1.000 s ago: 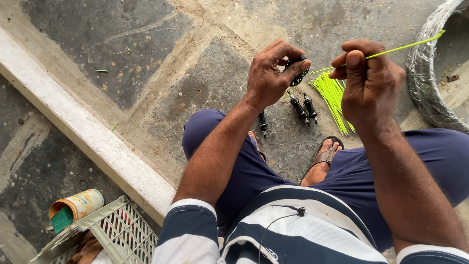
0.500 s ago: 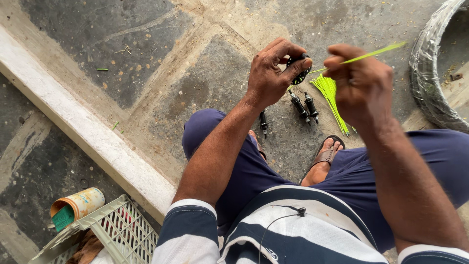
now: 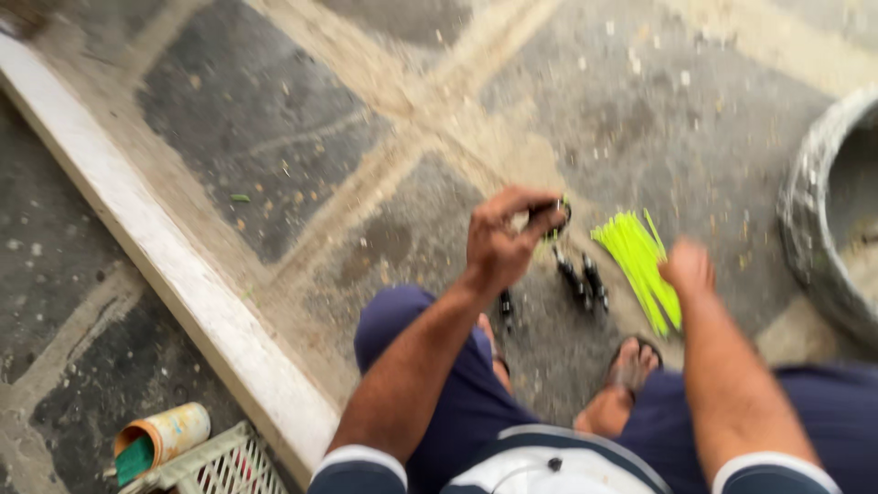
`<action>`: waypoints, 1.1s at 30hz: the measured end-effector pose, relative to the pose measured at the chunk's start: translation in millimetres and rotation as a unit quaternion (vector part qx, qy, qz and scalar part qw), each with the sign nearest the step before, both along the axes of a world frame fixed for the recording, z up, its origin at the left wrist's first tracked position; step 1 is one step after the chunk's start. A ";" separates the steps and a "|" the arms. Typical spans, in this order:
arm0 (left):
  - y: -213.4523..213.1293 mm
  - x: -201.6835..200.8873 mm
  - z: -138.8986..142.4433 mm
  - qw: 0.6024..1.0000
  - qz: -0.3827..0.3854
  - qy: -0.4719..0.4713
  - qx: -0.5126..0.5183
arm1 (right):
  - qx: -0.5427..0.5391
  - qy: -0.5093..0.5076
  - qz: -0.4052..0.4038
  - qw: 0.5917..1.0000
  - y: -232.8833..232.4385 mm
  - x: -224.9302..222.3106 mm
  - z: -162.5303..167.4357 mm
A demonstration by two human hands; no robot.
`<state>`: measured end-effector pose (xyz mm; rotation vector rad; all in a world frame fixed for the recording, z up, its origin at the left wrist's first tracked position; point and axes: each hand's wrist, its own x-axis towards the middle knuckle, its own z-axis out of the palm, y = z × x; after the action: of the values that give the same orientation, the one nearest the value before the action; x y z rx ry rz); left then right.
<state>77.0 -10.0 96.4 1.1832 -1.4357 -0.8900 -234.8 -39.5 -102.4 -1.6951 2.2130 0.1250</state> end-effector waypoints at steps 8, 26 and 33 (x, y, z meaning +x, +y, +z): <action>-8.9 -3.7 -7.4 0.998 -0.014 -0.031 0.044 | 0.021 0.010 -0.023 0.999 20.4 12.4 -15.8; -12.6 -0.6 -5.9 1.000 0.001 -0.025 0.011 | 0.016 -0.009 -0.107 0.994 19.7 9.4 -12.0; -14.9 -1.8 -8.8 1.000 -0.004 -0.007 -0.011 | -0.209 -0.569 -0.144 0.782 -11.9 26.5 62.2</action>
<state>75.1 -24.9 87.7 1.1698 -1.4597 -0.8709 -208.3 -51.4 -40.2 -1.0240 1.4913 -1.2170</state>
